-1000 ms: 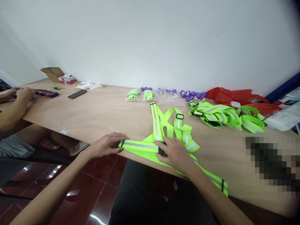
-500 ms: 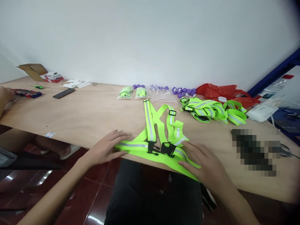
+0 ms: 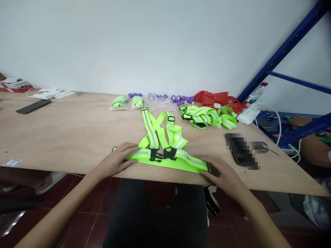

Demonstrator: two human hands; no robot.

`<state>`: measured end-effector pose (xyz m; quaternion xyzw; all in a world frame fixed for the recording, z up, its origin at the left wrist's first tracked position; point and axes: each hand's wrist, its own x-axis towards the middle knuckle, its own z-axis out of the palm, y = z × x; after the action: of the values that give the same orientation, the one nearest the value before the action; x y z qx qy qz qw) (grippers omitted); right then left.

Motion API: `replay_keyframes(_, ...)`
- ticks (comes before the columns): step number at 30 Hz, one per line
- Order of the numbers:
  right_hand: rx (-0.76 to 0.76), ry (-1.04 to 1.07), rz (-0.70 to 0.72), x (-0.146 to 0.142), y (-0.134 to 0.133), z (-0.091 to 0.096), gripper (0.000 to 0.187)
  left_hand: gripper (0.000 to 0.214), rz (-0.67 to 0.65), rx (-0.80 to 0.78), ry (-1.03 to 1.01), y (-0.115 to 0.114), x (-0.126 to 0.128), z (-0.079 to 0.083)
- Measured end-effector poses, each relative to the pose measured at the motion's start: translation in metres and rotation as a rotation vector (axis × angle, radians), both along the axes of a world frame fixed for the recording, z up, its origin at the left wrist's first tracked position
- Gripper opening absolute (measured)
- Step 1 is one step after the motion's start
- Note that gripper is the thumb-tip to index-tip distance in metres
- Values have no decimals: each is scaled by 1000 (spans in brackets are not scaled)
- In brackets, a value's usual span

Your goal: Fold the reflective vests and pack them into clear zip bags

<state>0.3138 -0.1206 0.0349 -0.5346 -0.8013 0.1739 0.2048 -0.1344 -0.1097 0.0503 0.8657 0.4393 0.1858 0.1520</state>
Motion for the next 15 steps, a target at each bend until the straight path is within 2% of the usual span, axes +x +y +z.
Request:
replay_keyframes(4,-35,46,-39,13,3,3,43,47,102,-27,22,-3,-29,11)
replay_keyframes(8,-64,89,-45,16,1,-2,41,44,124,-145,11,-14,-56,11)
replay_keyframes(15,-97,43,7,21,11,7,37,37,135,-108,13,-17,-68,8)
